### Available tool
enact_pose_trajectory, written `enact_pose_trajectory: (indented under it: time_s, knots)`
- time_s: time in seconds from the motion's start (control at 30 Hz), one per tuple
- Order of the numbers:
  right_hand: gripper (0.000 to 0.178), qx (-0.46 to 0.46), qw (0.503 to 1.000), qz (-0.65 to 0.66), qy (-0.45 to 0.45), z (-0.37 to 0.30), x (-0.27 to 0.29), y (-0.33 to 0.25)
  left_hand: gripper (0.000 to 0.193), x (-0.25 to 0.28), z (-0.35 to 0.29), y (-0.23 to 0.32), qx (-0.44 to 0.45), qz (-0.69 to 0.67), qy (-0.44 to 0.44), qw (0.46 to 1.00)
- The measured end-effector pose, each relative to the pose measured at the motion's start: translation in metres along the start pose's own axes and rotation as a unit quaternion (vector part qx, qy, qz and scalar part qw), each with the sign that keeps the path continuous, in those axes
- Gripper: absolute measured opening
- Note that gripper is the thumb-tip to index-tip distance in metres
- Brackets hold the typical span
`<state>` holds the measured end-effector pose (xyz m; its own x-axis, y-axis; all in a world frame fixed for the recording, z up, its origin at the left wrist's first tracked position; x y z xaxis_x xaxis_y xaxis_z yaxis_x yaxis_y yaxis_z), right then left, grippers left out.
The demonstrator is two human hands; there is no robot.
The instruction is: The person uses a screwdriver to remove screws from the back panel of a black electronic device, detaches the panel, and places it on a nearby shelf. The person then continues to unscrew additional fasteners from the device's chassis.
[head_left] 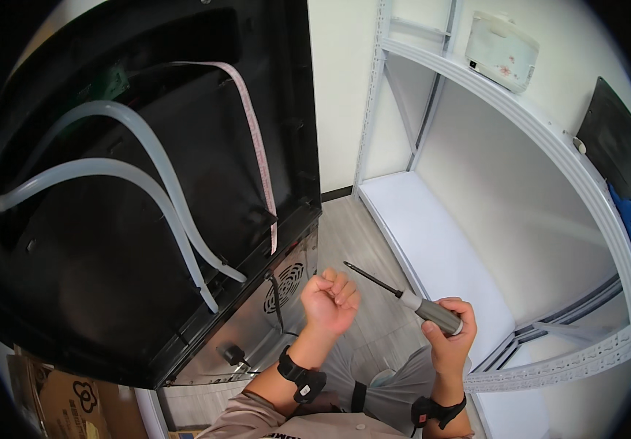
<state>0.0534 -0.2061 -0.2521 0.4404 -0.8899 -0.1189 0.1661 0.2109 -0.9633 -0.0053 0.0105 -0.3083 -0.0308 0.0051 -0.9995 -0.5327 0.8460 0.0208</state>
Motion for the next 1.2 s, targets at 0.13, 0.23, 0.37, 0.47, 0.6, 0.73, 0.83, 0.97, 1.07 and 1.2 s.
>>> enact_pose_trajectory:
  time_s: [0.13,0.23,0.37,0.47,0.6,0.73,0.83,0.97,1.07,1.2]
  knots:
    - [0.039,-0.02,1.0,-0.018,-0.006,-0.004,-0.007,0.009,0.027,0.003,-0.003,-0.004,0.038,0.006,0.037,0.999]
    - [0.038,-0.01,1.0,-0.026,0.01,-0.007,-0.016,0.014,0.025,0.006,-0.005,-0.006,0.016,0.041,0.033,0.999]
    - [0.036,-0.024,0.998,-0.051,0.02,-0.009,-0.023,0.02,0.025,-0.01,-0.01,-0.007,-0.06,0.127,0.033,0.99]
    - [0.038,-0.044,0.998,-0.043,0.02,-0.009,-0.025,0.029,0.028,-0.013,-0.009,-0.009,-0.085,0.164,0.017,0.983]
    - [0.036,-0.012,0.994,-0.106,0.012,-0.007,-0.019,0.042,0.027,-0.017,-0.01,-0.008,-0.101,0.186,0.011,0.977]
    - [0.036,-0.057,0.996,-0.065,-0.027,-0.007,-0.022,0.024,0.026,-0.013,-0.011,-0.004,-0.11,0.212,-0.032,0.971]
    - [0.039,-0.065,0.994,-0.048,-0.075,-0.003,-0.02,0.017,0.025,-0.018,-0.014,-0.005,-0.11,0.22,-0.036,0.969]
    - [0.042,-0.092,0.986,-0.042,-0.132,0.0,-0.019,0.011,0.023,-0.021,-0.013,-0.009,-0.128,0.244,-0.029,0.961]
    - [0.043,-0.147,0.976,-0.023,-0.156,0.004,-0.013,0.012,0.022,-0.018,-0.01,-0.013,-0.144,0.261,-0.025,0.954]
    - [0.038,-0.207,0.955,-0.015,-0.213,0.016,0.001,0.006,0.023,-0.016,-0.003,-0.022,-0.173,0.287,-0.022,0.942]
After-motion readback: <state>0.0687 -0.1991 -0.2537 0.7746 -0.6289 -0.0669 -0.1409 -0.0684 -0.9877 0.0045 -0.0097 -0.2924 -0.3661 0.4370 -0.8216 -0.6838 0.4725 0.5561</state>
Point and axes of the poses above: each hand's wrist, its own z-axis towards the middle knuckle, its own x-axis out of the back of the hand, y = z × x, the point moved 2 cm from there along z, towards the middle knuckle, and after that the axes turned 10 degrees about -x, right-handed, at the moved point
